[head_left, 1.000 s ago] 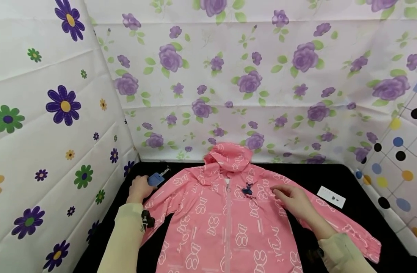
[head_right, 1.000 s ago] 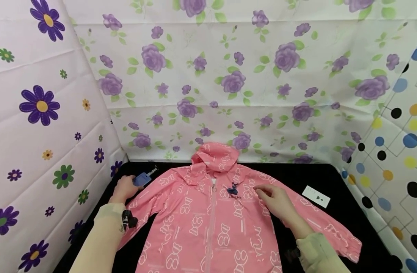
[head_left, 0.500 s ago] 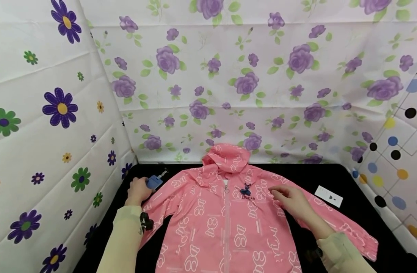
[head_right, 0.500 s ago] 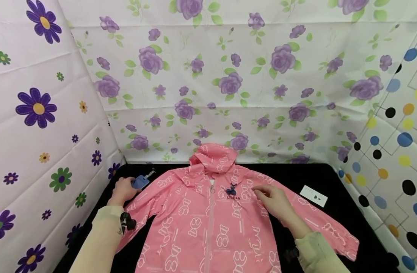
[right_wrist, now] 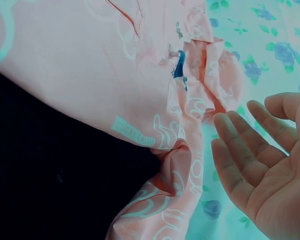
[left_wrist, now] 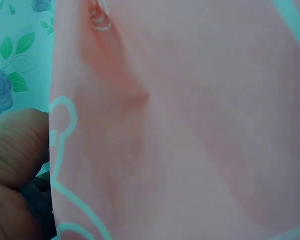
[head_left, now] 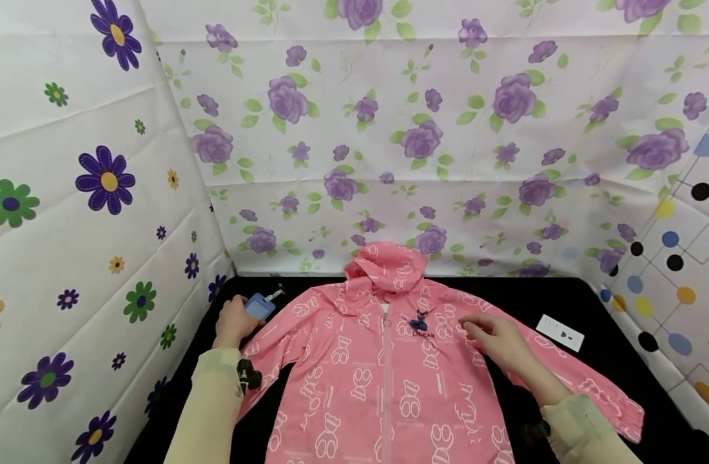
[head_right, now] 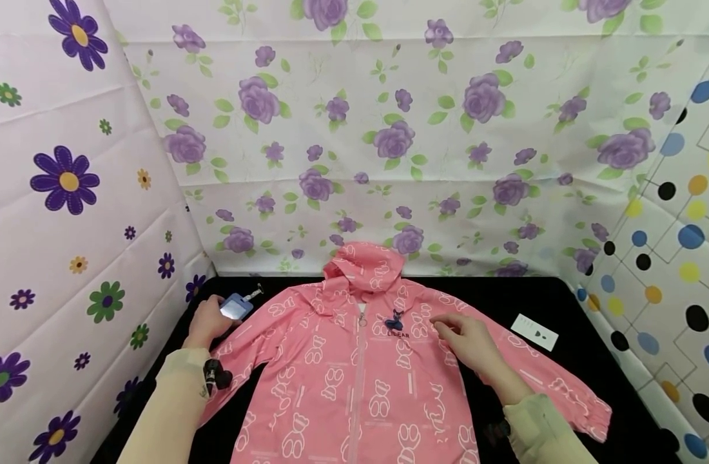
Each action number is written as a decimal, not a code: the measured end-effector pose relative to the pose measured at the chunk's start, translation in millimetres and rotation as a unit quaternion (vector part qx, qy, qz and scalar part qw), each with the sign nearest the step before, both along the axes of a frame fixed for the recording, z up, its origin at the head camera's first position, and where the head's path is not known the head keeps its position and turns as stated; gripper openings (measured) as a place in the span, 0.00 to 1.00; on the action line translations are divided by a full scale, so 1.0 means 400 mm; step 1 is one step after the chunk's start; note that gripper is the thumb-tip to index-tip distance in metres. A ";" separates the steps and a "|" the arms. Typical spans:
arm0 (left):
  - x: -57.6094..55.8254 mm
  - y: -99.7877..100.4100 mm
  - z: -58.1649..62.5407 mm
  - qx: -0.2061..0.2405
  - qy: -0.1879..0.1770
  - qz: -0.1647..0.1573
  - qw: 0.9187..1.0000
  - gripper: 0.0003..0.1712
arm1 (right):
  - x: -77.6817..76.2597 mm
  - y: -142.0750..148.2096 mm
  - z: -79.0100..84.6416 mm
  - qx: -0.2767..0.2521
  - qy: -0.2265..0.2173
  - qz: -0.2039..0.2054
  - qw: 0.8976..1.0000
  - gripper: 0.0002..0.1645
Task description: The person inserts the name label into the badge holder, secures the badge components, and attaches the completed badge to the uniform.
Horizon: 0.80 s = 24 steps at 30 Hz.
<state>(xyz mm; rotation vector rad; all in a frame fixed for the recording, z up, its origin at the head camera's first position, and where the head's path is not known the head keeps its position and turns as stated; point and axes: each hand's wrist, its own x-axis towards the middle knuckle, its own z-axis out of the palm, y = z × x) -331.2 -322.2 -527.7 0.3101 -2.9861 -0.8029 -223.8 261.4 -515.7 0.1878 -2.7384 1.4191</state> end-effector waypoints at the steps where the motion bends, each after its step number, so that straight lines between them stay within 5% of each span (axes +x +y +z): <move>1: -0.001 -0.003 0.000 0.008 -0.002 0.001 1.000 0.49 | -0.001 0.000 0.000 -0.003 -0.002 0.001 1.000 0.20; 9: 0.003 -0.019 -0.005 0.110 -0.016 0.021 0.994 0.46 | -0.002 0.001 0.004 -0.016 -0.020 -0.003 1.000 0.21; 16: 0.017 -0.020 0.007 0.212 -0.006 0.054 0.976 0.31 | -0.004 0.002 0.003 -0.010 -0.030 -0.004 0.999 0.23; 24: 0.021 -0.029 -0.003 0.255 -0.001 0.060 0.965 0.26 | -0.008 0.001 0.004 -0.007 -0.017 0.002 1.000 0.22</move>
